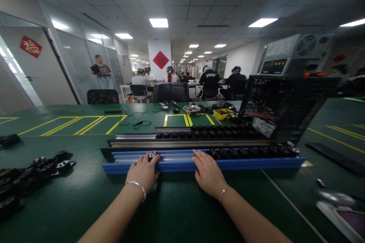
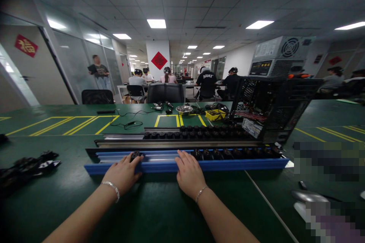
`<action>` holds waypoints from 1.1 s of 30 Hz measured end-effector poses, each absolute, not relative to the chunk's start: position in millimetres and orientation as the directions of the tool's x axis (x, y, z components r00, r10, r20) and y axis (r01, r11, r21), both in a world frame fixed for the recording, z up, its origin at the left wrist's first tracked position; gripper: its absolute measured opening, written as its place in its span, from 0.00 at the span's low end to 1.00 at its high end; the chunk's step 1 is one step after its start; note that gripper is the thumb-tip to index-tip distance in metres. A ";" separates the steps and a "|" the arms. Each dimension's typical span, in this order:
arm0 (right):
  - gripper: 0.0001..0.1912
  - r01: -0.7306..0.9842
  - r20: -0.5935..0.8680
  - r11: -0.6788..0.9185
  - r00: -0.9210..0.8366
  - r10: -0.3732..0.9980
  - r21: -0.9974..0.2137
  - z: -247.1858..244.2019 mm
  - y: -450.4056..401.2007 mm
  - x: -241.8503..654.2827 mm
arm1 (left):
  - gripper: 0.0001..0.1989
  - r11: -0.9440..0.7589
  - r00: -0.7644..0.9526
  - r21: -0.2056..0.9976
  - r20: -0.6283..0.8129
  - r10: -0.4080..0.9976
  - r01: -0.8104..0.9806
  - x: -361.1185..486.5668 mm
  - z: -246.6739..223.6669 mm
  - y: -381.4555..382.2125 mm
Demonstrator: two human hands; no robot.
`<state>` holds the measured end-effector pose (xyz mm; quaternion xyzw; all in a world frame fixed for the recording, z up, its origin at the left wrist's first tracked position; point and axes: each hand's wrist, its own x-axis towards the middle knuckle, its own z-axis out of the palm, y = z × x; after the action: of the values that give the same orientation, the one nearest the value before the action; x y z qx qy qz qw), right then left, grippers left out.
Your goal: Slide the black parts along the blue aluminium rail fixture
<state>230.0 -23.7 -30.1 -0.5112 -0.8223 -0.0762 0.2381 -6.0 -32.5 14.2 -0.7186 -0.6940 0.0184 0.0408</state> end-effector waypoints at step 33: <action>0.20 0.876 0.457 0.466 -0.367 0.811 -0.124 -27.4 -24.8 229.9 | 0.39 0.030 -0.036 -0.106 -0.056 0.998 0.994 -29.0 10.5 -25.3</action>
<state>229.9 -24.8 -27.4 -0.5119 -0.8236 -0.0701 0.2337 -29.0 -25.3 10.5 -0.6939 -0.7176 0.0576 0.0167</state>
